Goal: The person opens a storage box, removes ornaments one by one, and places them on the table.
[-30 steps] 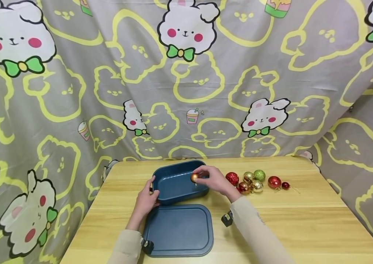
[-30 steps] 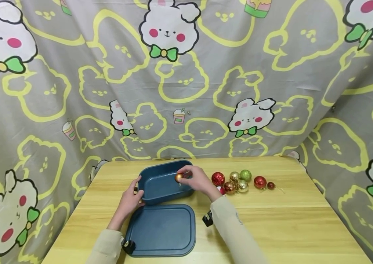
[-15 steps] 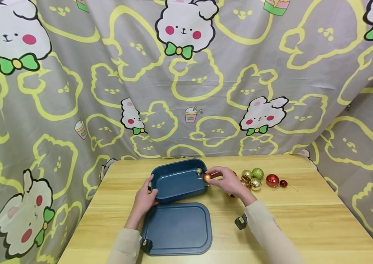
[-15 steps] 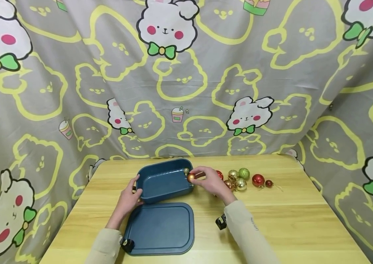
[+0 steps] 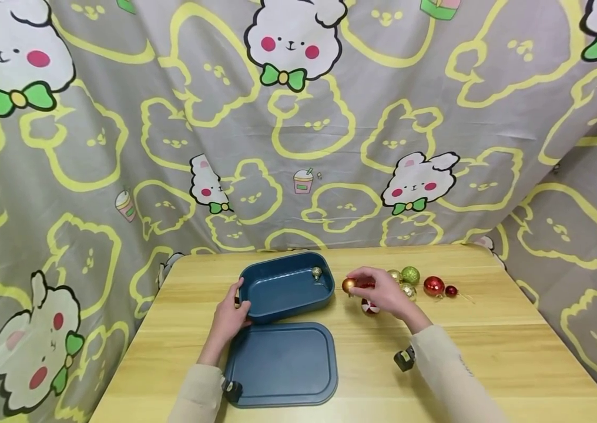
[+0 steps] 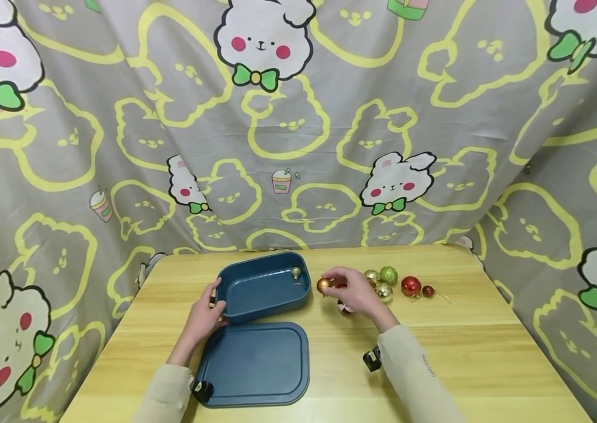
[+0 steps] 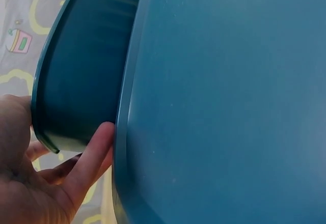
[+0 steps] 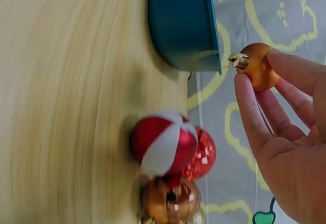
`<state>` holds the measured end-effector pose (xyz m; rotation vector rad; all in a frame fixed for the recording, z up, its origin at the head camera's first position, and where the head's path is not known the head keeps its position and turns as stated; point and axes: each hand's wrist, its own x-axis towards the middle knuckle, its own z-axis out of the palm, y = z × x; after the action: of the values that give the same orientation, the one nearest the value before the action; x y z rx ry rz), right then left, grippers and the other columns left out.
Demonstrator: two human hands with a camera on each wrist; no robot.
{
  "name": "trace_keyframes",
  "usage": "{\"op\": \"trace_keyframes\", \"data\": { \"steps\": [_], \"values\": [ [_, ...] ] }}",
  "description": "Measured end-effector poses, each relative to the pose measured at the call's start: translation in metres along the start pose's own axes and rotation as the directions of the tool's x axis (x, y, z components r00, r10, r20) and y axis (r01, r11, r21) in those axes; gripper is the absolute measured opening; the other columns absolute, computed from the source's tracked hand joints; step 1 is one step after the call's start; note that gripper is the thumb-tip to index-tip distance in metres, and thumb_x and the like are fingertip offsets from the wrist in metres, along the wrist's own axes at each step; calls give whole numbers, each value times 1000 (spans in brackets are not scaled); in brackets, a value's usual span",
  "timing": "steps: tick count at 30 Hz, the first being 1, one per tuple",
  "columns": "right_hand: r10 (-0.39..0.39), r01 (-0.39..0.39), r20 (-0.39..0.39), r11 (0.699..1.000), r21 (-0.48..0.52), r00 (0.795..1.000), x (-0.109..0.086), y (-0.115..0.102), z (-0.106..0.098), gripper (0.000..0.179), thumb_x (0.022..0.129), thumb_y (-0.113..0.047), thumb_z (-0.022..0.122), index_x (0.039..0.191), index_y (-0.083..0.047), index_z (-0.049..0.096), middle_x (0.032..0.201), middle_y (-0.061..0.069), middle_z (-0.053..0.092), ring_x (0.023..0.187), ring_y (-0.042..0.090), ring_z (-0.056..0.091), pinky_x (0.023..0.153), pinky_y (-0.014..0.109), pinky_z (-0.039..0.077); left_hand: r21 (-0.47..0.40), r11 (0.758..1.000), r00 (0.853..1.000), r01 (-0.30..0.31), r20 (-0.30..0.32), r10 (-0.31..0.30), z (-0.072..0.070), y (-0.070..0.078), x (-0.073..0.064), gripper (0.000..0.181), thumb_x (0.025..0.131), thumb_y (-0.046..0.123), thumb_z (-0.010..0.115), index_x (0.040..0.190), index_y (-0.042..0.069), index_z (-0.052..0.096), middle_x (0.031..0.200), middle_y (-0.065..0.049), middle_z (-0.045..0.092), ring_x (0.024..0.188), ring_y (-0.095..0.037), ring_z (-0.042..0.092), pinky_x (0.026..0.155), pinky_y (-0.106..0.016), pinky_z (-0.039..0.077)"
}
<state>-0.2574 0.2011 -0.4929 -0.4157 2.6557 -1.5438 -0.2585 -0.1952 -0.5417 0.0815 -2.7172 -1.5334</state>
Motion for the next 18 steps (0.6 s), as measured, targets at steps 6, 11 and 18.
{"op": "trace_keyframes", "data": {
  "steps": [6,11,18],
  "values": [
    [9,-9,-17,1000,-13,1000,-10,8,-18,33,93,-17,78,125,-12,72,118,9,73,109,27,67,81,29,57,4,1000,1000,5,4,-5,3,-3,0,66,102,14,58,163,22,33,115,-25,56,69,-20,67,65,-33,64],
    [6,-9,-45,999,-47,999,-21,18,-34,34,94,-19,77,126,-10,71,124,12,71,113,32,66,84,29,56,4,1000,1000,-7,4,7,3,-2,1,66,102,14,57,163,21,33,115,-25,57,69,-20,68,65,-33,64],
    [22,-33,-94,994,-109,995,-35,31,-49,37,95,-23,77,128,-8,71,130,14,69,113,31,66,87,31,55,4,1000,1000,-2,-1,2,1,-1,-1,66,101,13,58,162,22,34,115,-26,58,68,-20,68,64,-33,64]
  ]
}}
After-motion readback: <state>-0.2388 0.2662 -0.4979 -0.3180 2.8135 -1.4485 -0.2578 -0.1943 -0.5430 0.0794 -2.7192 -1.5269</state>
